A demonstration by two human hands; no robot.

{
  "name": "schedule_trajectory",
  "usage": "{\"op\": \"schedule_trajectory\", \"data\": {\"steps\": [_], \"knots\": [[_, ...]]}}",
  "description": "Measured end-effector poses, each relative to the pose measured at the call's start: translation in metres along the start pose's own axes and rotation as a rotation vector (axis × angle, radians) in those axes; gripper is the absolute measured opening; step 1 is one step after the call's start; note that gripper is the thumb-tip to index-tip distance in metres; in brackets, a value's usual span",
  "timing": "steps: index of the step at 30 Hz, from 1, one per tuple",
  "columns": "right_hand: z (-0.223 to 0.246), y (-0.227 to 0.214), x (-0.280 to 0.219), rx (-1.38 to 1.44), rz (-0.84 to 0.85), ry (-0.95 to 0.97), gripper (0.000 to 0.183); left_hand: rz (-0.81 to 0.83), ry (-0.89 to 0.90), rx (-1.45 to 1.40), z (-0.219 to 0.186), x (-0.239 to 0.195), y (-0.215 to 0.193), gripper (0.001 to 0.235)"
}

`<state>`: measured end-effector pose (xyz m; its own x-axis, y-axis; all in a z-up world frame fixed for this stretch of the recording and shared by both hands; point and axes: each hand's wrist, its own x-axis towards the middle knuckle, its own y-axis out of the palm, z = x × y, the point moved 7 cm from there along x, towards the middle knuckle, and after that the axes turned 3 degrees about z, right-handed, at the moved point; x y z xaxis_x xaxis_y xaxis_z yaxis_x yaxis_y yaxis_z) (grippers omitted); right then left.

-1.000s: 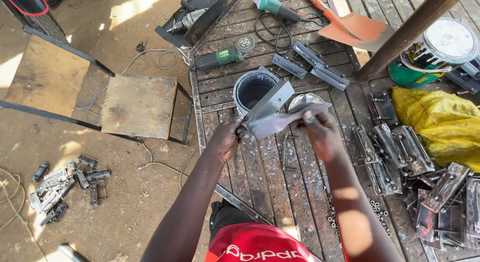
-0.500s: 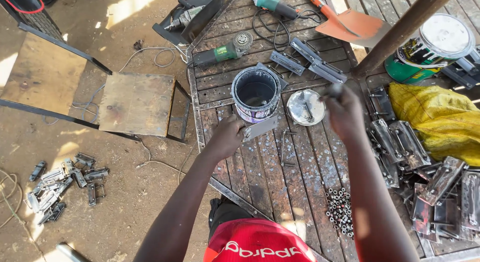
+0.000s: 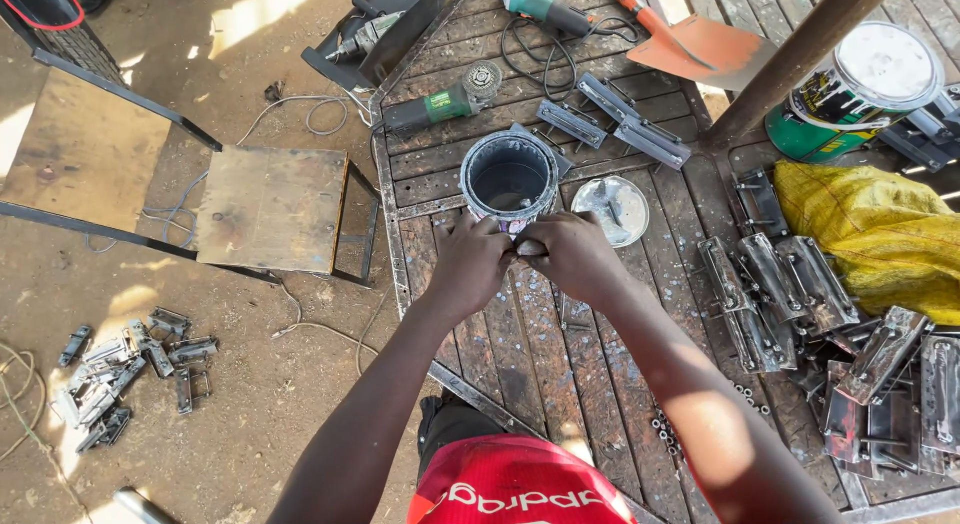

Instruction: Painting metal brackets by dipping them into a container of black paint and using a small spatula to spread the coating evenly.

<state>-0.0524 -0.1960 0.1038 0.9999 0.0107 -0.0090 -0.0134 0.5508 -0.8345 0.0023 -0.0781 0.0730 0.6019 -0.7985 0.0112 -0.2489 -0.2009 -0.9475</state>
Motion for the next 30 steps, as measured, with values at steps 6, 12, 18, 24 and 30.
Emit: {"op": "schedule_trajectory", "data": {"steps": [6,12,18,24,30], "knots": [[-0.007,0.002,-0.001,-0.099,-0.106,-0.068,0.009,-0.106,0.014,0.095,-0.016,-0.002,-0.021,0.008],[-0.028,0.006,-0.007,-0.080,-0.339,-0.014,0.022,-0.302,-0.357,-0.091,0.004,0.002,-0.022,0.033],[-0.011,0.013,-0.012,-0.160,-0.534,-0.028,0.015,-0.123,-0.553,-0.915,0.010,-0.011,0.041,0.039],[0.001,0.023,-0.016,-0.161,-0.583,-0.045,0.018,-0.173,-0.637,-1.101,0.006,-0.017,0.048,0.032],[0.002,0.030,-0.019,-0.165,-0.628,-0.091,0.023,-0.243,-0.717,-1.201,-0.013,-0.027,0.022,0.037]]}}
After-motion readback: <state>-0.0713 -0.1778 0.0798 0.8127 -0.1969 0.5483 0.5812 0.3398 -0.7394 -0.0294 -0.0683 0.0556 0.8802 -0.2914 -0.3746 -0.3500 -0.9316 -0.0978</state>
